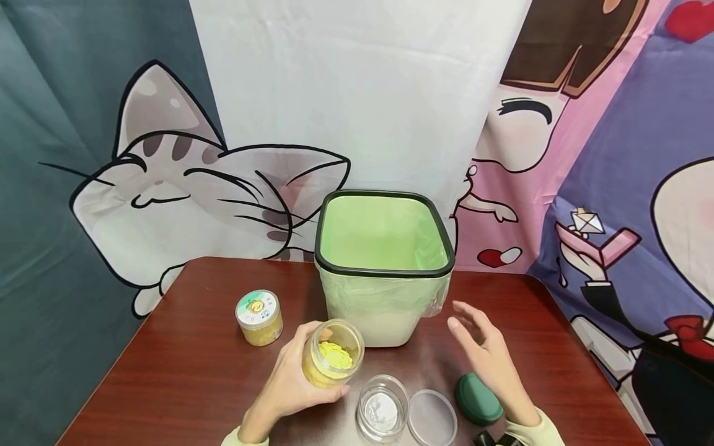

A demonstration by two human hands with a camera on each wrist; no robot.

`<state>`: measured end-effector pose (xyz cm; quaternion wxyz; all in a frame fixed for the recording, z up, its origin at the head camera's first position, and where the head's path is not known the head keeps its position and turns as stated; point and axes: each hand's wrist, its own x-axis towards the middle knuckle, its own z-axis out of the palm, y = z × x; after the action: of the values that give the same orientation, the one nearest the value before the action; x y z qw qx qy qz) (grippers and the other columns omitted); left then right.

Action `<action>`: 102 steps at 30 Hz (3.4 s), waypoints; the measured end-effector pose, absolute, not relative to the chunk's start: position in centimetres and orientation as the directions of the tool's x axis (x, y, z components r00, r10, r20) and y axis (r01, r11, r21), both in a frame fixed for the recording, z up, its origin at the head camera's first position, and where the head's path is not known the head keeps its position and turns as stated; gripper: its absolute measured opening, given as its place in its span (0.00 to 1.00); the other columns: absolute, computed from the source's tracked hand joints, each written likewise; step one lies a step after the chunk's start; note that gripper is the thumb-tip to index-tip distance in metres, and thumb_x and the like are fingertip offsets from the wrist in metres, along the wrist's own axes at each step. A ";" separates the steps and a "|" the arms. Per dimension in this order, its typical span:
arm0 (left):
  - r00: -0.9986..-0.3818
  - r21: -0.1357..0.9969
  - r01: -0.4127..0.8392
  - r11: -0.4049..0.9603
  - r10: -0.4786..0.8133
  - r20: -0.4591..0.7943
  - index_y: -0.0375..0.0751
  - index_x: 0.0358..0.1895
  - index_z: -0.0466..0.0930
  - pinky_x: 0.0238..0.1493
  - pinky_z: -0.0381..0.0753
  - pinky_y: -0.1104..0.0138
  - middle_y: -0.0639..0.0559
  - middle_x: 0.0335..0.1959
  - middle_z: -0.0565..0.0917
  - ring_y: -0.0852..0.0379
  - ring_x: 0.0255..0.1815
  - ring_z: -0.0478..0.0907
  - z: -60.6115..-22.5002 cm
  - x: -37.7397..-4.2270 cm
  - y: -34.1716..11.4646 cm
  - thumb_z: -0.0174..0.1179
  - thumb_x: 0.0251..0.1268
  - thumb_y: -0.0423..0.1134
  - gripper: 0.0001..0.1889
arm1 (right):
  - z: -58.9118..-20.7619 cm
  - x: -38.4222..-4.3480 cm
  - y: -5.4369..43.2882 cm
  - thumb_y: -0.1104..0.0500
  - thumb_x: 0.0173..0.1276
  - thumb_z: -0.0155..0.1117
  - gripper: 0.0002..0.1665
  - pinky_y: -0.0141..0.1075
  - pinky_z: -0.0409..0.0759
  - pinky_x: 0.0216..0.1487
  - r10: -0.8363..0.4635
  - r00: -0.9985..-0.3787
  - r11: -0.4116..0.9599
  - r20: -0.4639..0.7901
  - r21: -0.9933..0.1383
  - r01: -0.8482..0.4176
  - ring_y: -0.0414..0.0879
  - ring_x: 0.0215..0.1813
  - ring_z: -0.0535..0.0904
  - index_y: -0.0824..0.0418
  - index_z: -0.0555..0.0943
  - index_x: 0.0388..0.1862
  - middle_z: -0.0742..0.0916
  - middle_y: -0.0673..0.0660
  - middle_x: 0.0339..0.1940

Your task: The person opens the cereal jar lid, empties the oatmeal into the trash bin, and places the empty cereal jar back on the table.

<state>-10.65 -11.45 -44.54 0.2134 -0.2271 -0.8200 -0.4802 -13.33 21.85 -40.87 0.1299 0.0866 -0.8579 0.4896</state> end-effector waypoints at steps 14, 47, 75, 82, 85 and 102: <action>-0.788 0.658 0.591 0.467 0.161 0.594 0.45 0.58 0.66 0.45 0.72 0.71 0.53 0.43 0.79 0.56 0.42 0.77 -43.5 -10.8 -11.7 0.78 0.21 0.52 0.49 | -36.8 -15.2 18.7 0.56 0.73 0.46 0.23 0.28 0.77 0.45 -0.002 -0.932 0.242 0.362 -0.904 -0.352 0.38 0.51 0.76 0.59 0.65 0.65 0.74 0.59 0.59; -0.783 0.641 0.597 0.483 0.177 0.596 0.51 0.59 0.65 0.47 0.71 0.69 0.57 0.45 0.79 0.58 0.45 0.76 -40.3 -12.0 -11.8 0.77 0.25 0.54 0.48 | -34.9 -18.1 16.7 0.43 0.73 0.37 0.29 0.38 0.69 0.55 0.055 -0.964 0.065 0.260 -0.964 -0.257 0.40 0.57 0.67 0.57 0.64 0.65 0.73 0.52 0.56; -0.667 0.550 0.725 0.414 0.223 0.711 0.44 0.59 0.66 0.49 0.71 0.69 0.52 0.46 0.78 0.55 0.45 0.75 -37.3 -13.4 -11.5 0.77 0.23 0.52 0.49 | -35.1 -17.9 16.4 0.47 0.74 0.36 0.26 0.35 0.66 0.57 0.056 -0.959 0.043 0.279 -0.960 -0.277 0.40 0.58 0.65 0.56 0.64 0.66 0.72 0.50 0.58; -0.628 0.513 0.753 0.412 0.217 0.747 0.42 0.58 0.67 0.49 0.71 0.68 0.50 0.45 0.78 0.53 0.45 0.75 -35.9 -13.8 -12.0 0.77 0.21 0.51 0.49 | -35.2 -17.9 16.4 0.47 0.75 0.36 0.26 0.38 0.62 0.60 0.069 -0.956 0.053 0.286 -0.958 -0.282 0.40 0.59 0.64 0.57 0.64 0.66 0.72 0.50 0.58; -0.603 0.495 0.770 0.402 0.209 0.769 0.36 0.56 0.68 0.50 0.69 0.71 0.47 0.43 0.78 0.51 0.43 0.75 -34.9 -13.6 -12.0 0.78 0.19 0.47 0.48 | -35.3 -18.0 16.4 0.47 0.74 0.36 0.26 0.39 0.60 0.61 0.077 -0.952 0.073 0.296 -0.954 -0.290 0.40 0.59 0.64 0.58 0.64 0.65 0.72 0.50 0.58; -0.540 0.436 0.804 0.403 0.190 0.820 0.27 0.51 0.70 0.49 0.69 0.76 0.41 0.38 0.79 0.47 0.40 0.76 -30.2 -12.3 -11.9 0.76 0.16 0.40 0.45 | -35.5 -18.1 16.2 0.48 0.74 0.35 0.26 0.31 0.60 0.59 0.114 -0.931 0.119 0.348 -0.935 -0.335 0.39 0.58 0.66 0.58 0.66 0.64 0.74 0.50 0.56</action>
<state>-12.30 -11.89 -30.19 0.3510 -0.3267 -0.7606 -0.4376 -18.14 16.17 -35.51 0.1701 0.0758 -0.7283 0.6594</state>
